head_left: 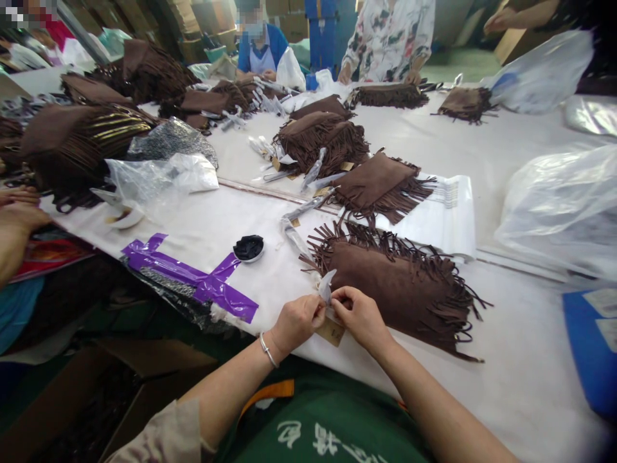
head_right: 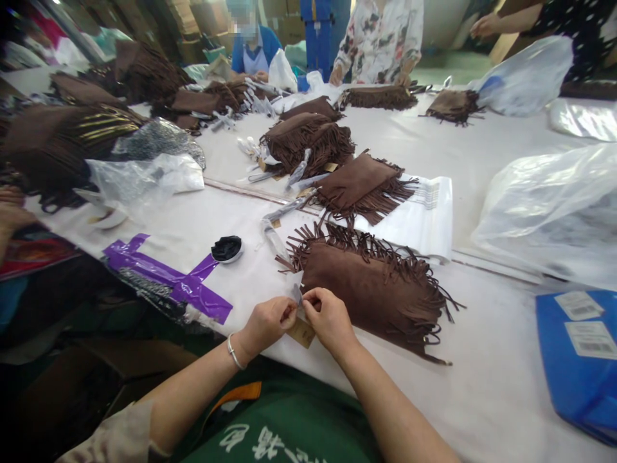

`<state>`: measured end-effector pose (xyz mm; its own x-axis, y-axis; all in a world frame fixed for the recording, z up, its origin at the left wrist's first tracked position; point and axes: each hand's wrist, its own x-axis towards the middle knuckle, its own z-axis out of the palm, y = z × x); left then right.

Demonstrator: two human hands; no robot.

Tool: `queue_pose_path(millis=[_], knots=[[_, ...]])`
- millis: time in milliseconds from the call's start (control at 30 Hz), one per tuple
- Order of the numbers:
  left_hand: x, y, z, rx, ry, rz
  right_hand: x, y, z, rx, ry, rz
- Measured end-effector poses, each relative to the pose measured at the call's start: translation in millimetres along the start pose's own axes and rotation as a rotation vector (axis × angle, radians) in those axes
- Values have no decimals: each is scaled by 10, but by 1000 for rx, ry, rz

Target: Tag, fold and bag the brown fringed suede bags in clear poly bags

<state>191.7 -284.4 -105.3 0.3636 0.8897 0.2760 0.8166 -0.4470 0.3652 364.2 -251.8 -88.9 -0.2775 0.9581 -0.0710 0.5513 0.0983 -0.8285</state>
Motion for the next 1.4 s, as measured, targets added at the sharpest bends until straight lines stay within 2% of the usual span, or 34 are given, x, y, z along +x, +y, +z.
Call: queue_pose_path(millis=[167,300,400,533,600,700,800,867,967,1000,1100,1267,1400], knots=[[-40,10,3,33,-31,46,-36,9,94,-172,53,-5],[-39,21,14,41,-47,-1,-48,32,162,-316,60,-8],[-13,70,-55,-37,-72,-90,-46,13,161,-384,65,-28],[-9,128,-177,-216,-80,-290,-65,-79,120,-481,105,-77],[-20,75,-134,-253,-44,-300,-53,-81,142,-531,128,-105],[5,-73,55,-278,55,-201,3,5,208,-557,80,-125],[58,-161,178,-274,77,-125,23,84,234,-565,37,-101],[79,-146,148,-260,40,-116,-16,69,197,-464,38,-100],[79,-33,-24,-266,6,-143,-133,-33,78,-23,66,-60],[75,12,-89,-287,8,-148,-174,-64,38,160,76,-6],[52,107,-208,-447,-27,-149,-264,-87,-10,453,15,155],[-46,119,-133,-768,41,-287,-311,-79,120,837,-220,387],[-105,103,-102,-928,51,-379,-284,-158,198,1117,-244,494]])
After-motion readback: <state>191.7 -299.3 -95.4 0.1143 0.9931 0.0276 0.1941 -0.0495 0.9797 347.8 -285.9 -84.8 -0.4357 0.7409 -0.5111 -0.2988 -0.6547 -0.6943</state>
